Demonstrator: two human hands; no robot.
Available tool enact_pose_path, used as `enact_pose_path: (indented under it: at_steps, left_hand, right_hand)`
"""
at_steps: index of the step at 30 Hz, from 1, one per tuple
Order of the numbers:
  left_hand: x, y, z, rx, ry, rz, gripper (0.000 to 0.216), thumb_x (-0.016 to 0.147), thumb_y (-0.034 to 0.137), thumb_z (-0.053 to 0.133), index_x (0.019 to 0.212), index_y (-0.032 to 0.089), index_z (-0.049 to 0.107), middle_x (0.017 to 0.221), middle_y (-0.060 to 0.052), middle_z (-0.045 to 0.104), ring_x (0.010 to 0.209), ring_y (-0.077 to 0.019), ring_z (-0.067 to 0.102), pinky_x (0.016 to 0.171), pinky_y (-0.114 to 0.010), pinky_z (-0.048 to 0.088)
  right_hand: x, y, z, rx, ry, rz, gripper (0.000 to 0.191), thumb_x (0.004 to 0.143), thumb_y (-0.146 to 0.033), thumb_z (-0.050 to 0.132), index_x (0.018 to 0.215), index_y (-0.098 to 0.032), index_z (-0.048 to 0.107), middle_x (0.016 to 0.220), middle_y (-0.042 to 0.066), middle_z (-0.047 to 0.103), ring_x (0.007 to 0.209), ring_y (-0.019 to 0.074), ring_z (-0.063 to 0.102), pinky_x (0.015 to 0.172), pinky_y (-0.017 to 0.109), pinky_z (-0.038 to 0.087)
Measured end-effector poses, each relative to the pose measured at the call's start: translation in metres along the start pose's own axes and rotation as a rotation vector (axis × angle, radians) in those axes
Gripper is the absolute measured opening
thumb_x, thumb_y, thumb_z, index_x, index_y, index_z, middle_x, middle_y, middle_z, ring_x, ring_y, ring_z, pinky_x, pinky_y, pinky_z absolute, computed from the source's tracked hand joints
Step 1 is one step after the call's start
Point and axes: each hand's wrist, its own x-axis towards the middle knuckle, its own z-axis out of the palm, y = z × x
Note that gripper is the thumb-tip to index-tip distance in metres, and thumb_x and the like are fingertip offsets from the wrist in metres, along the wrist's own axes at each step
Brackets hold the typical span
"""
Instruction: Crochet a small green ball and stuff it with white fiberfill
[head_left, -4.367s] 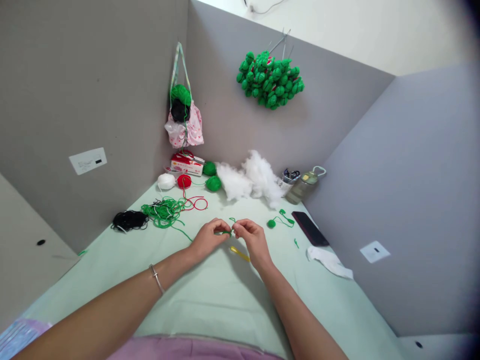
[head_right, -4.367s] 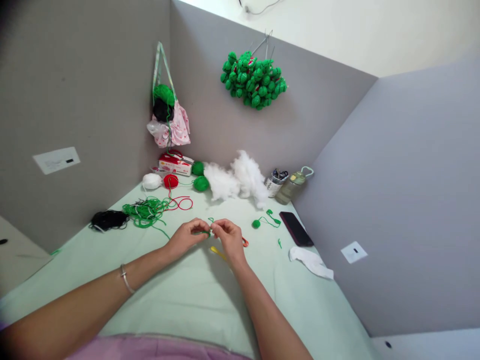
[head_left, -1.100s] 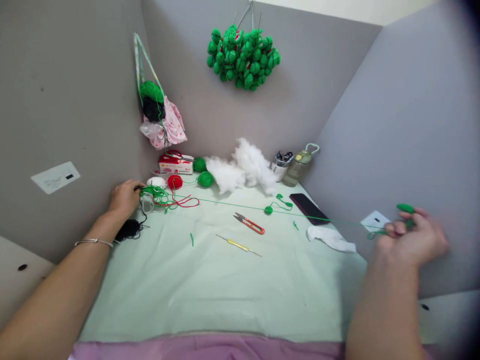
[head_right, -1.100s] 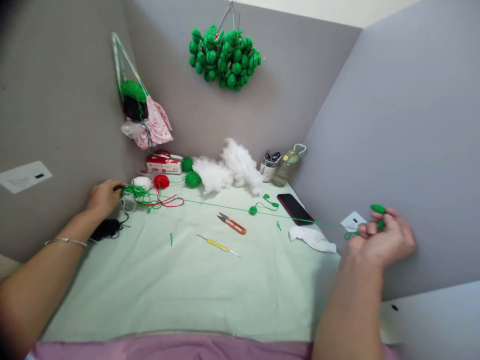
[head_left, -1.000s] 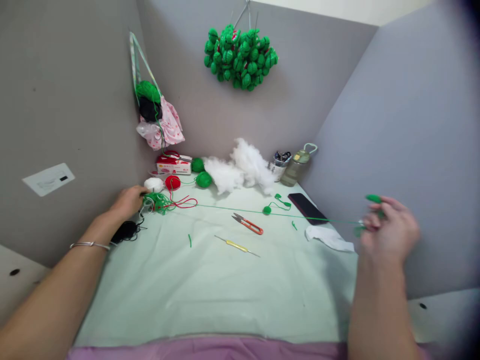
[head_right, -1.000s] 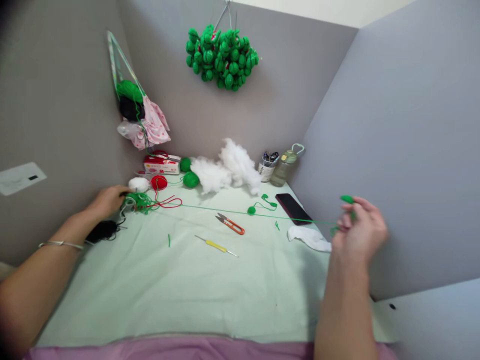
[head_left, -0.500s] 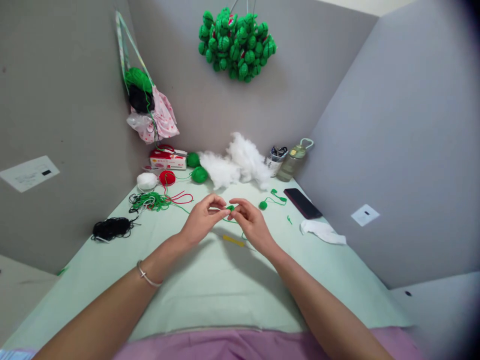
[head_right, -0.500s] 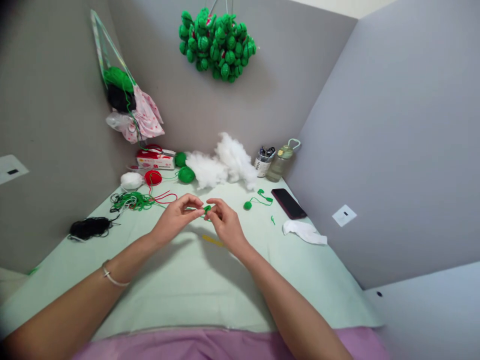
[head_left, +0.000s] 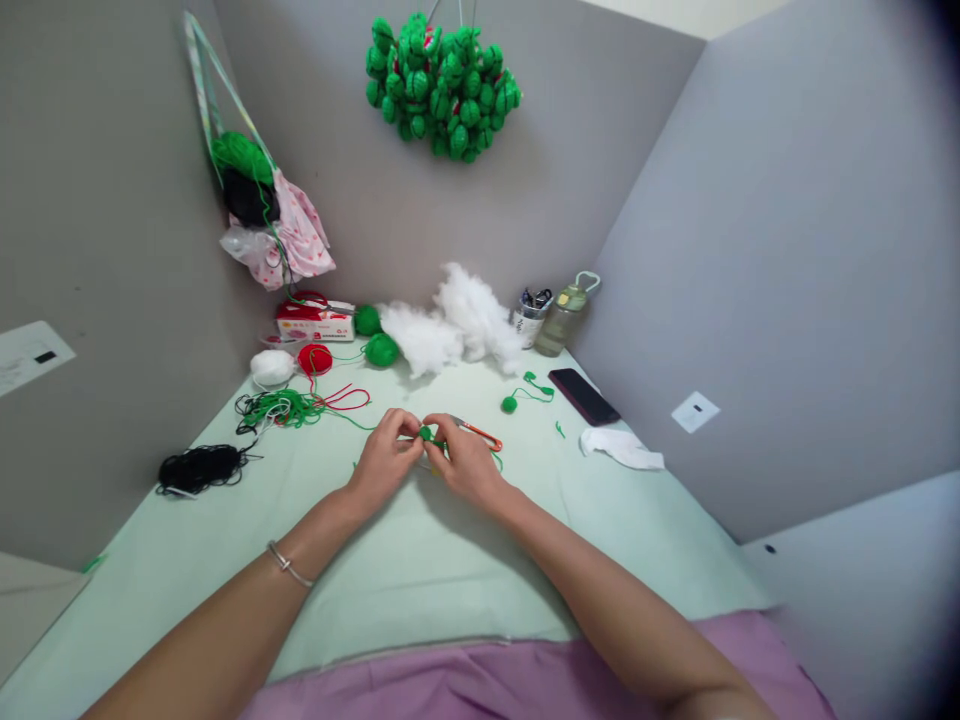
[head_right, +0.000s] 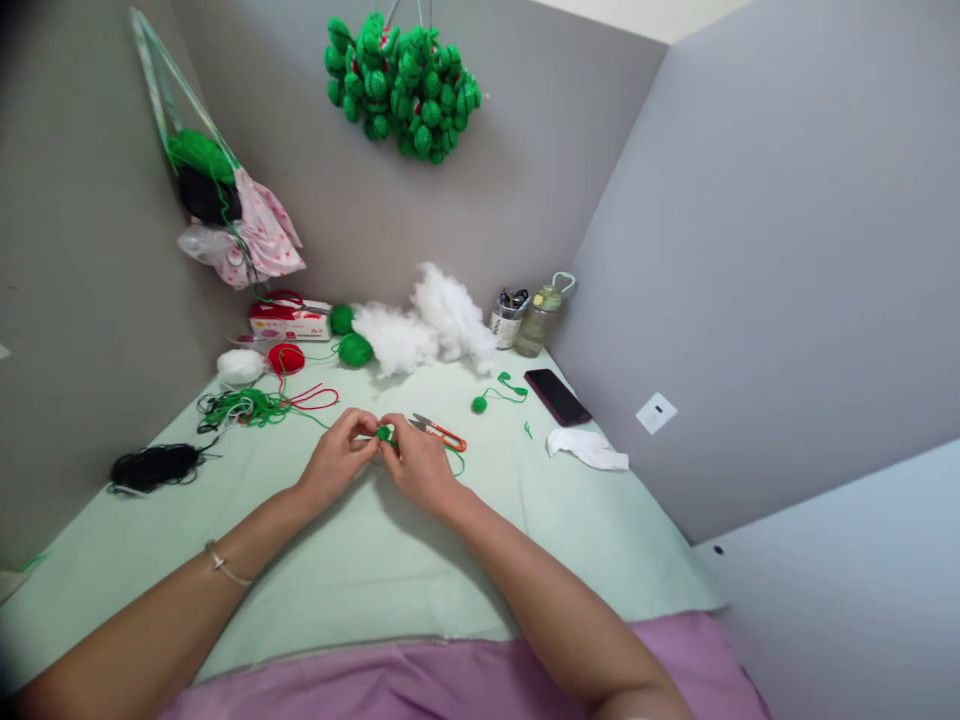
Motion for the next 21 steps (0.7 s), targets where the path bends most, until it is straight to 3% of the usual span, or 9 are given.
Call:
enact_pose_path:
  at_steps: [5, 12, 17, 21]
  left_hand:
    - [-0.002, -0.001, 0.003, 0.051, 0.029, 0.074, 0.008, 0.077, 0.026, 0.063, 0.079, 0.022, 0.056, 0.094, -0.003, 0.055, 0.088, -0.0191, 0.062, 0.079, -0.035, 0.06]
    - [-0.001, -0.003, 0.005, 0.137, 0.041, 0.118, 0.007, 0.078, 0.02, 0.062, 0.077, 0.023, 0.056, 0.09, -0.002, 0.057, 0.083, -0.0184, 0.059, 0.077, -0.033, 0.056]
    - [0.001, -0.011, -0.004, 0.164, 0.032, 0.094, 0.006, 0.081, 0.025, 0.064, 0.08, 0.023, 0.059, 0.088, -0.002, 0.06, 0.081, -0.0198, 0.063, 0.081, -0.036, 0.057]
    - [0.002, -0.01, -0.008, 0.195, 0.055, 0.081, 0.008, 0.082, 0.028, 0.067, 0.087, 0.024, 0.062, 0.095, -0.004, 0.064, 0.093, -0.0233, 0.066, 0.093, -0.042, 0.054]
  right_hand:
    - [0.003, 0.004, -0.001, -0.07, 0.057, 0.05, 0.006, 0.089, -0.028, 0.057, 0.087, -0.024, 0.059, 0.082, 0.002, 0.068, 0.072, 0.0186, 0.058, 0.065, 0.027, 0.031]
    - [0.004, 0.004, -0.001, -0.06, 0.072, 0.076, 0.012, 0.091, -0.026, 0.053, 0.084, -0.023, 0.062, 0.077, 0.001, 0.067, 0.067, 0.0167, 0.053, 0.063, 0.028, 0.03]
    - [0.022, 0.024, -0.01, 0.088, -0.063, 0.001, 0.018, 0.092, -0.037, 0.064, 0.087, -0.021, 0.071, 0.081, -0.001, 0.074, 0.074, 0.0153, 0.065, 0.069, 0.026, 0.047]
    - [0.062, 0.061, -0.036, 0.14, 0.107, 0.057, 0.021, 0.096, -0.036, 0.066, 0.1, -0.017, 0.072, 0.1, 0.006, 0.075, 0.092, 0.0204, 0.07, 0.087, 0.038, 0.057]
